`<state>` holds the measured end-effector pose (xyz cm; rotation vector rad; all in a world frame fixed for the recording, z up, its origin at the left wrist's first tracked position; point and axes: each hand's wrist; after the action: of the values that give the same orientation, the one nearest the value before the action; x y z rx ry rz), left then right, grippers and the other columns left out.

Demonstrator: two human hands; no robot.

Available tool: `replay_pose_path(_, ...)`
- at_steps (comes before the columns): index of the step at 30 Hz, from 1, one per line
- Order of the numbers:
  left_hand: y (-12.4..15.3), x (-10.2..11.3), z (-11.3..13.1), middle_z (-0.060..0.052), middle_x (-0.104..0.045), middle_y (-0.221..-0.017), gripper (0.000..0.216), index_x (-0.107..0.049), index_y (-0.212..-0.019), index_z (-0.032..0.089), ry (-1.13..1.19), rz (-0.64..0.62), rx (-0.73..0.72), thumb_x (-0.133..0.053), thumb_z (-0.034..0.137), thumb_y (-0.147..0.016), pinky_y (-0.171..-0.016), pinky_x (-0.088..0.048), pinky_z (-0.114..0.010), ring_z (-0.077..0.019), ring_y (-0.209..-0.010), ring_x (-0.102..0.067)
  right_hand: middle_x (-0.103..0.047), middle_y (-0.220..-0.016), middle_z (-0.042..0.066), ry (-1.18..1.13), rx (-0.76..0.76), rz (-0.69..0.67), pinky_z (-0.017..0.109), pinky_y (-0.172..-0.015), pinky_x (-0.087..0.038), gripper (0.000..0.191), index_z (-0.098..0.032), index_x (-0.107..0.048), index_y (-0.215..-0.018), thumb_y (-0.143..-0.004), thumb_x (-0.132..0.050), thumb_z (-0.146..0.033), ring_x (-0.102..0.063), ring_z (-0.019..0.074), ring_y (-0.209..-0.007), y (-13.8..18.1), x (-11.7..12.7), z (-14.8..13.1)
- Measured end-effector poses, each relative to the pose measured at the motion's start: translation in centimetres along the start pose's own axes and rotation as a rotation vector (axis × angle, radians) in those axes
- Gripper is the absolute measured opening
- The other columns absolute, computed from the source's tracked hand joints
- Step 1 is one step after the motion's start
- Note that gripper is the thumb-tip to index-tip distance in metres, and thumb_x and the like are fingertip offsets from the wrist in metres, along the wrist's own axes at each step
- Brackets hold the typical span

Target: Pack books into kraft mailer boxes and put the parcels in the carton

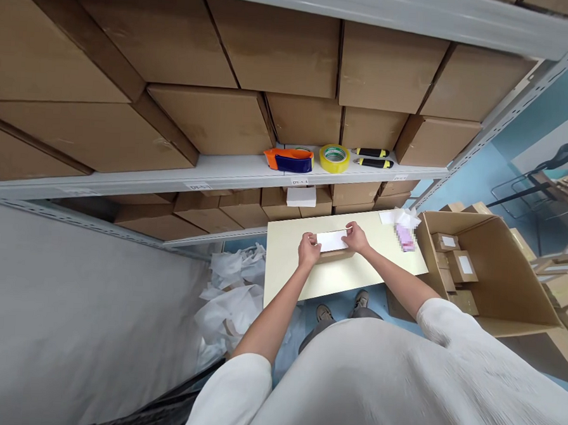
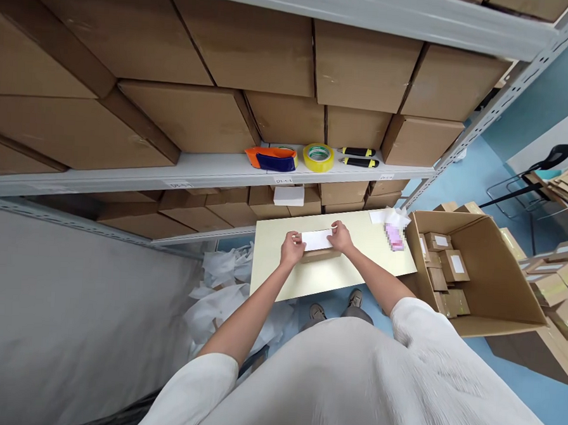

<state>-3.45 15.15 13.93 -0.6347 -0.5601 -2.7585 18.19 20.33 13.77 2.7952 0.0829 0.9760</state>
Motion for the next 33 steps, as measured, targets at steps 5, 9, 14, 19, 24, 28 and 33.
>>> replay_pose_path(5,-0.5,-0.5,-1.4,-0.003,-0.066,-0.113,0.040,-0.051,-0.120,0.025,-0.096,0.008,-0.077,-0.070,0.011,-0.088,-0.090,-0.051,-0.032,-0.0167,-0.092,-0.065,-0.059,-0.088,-0.005,0.038,0.026,0.000,0.035,-0.084,-0.054,0.039,-0.027,-0.052,-0.109,-0.073,-0.065,-0.019,-0.063,0.0201,-0.084,-0.2,-1.1,1.1)
replay_pose_path(9,-0.6,-0.7,-1.7,-0.004,-0.063,-0.114,0.034,-0.049,-0.114,0.026,-0.154,-0.026,-0.133,-0.066,0.009,-0.091,-0.091,-0.052,-0.034,-0.0190,-0.101,-0.065,-0.059,-0.094,-0.002,0.075,0.056,0.006,0.036,-0.086,-0.054,0.037,-0.027,-0.053,-0.109,-0.075,-0.064,-0.017,-0.062,0.0203,-0.085,-0.3,-1.5,1.5)
replay_pose_path(14,-0.7,-0.9,-1.9,-0.003,-0.060,-0.113,0.029,-0.047,-0.106,0.027,-0.192,-0.051,-0.173,-0.064,0.007,-0.092,-0.093,-0.052,-0.036,-0.0196,-0.103,-0.065,-0.060,-0.098,0.001,0.131,0.090,-0.004,0.038,-0.085,-0.055,0.035,-0.026,-0.053,-0.109,-0.077,-0.061,-0.015,-0.061,0.0220,-0.086,-0.4,-1.8,1.9)
replay_pose_path(19,-0.8,-1.0,-2.2,-0.004,-0.058,-0.116,0.027,-0.047,-0.107,0.027,-0.254,-0.075,-0.182,-0.061,0.007,-0.093,-0.092,-0.054,-0.036,-0.0201,-0.099,-0.066,-0.060,-0.102,0.003,0.174,0.092,-0.025,0.039,-0.087,-0.055,0.034,-0.024,-0.054,-0.112,-0.079,-0.060,-0.015,-0.061,0.0227,-0.089,-0.4,-2.1,2.2)
replay_pose_path(24,-0.8,-1.1,-2.3,-0.007,-0.059,-0.121,0.024,-0.051,-0.111,0.026,-0.348,-0.089,-0.225,-0.057,0.009,-0.095,-0.091,-0.056,-0.038,-0.0223,-0.100,-0.068,-0.061,-0.109,0.005,0.223,0.103,-0.023,0.038,-0.088,-0.056,0.035,-0.024,-0.055,-0.115,-0.082,-0.060,-0.014,-0.061,0.0228,-0.092,-0.3,-2.5,2.4)
replay_pose_path(28,-0.5,-0.9,-2.4,-0.012,-0.062,-0.125,0.022,-0.059,-0.117,0.024,-0.528,-0.089,-0.303,-0.056,0.015,-0.098,-0.096,-0.056,-0.045,-0.0293,-0.110,-0.068,-0.061,-0.120,0.010,0.355,0.118,0.002,0.040,-0.088,-0.055,0.029,-0.023,-0.058,-0.118,-0.089,-0.065,-0.019,-0.061,0.0257,-0.098,0.2,-2.4,2.2)
replay_pose_path(33,0.2,-0.1,-3.7,-0.021,-0.060,-0.150,0.047,-0.062,-0.141,0.016,-0.685,-0.103,-0.585,-0.044,0.011,-0.097,-0.119,-0.044,-0.054,-0.0366,-0.146,-0.053,-0.064,-0.128,0.017,0.552,0.204,0.026,0.046,-0.099,-0.051,0.025,-0.019,-0.066,-0.122,-0.105,-0.049,-0.024,-0.059,0.0320,-0.116,2.4,-2.1,2.2)
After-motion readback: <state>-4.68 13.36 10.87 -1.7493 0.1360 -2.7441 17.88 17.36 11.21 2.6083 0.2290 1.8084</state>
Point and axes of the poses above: each hand's wrist, its own y-axis away from the middle knuckle, its own x-axis out of the back of the hand, z = x × y
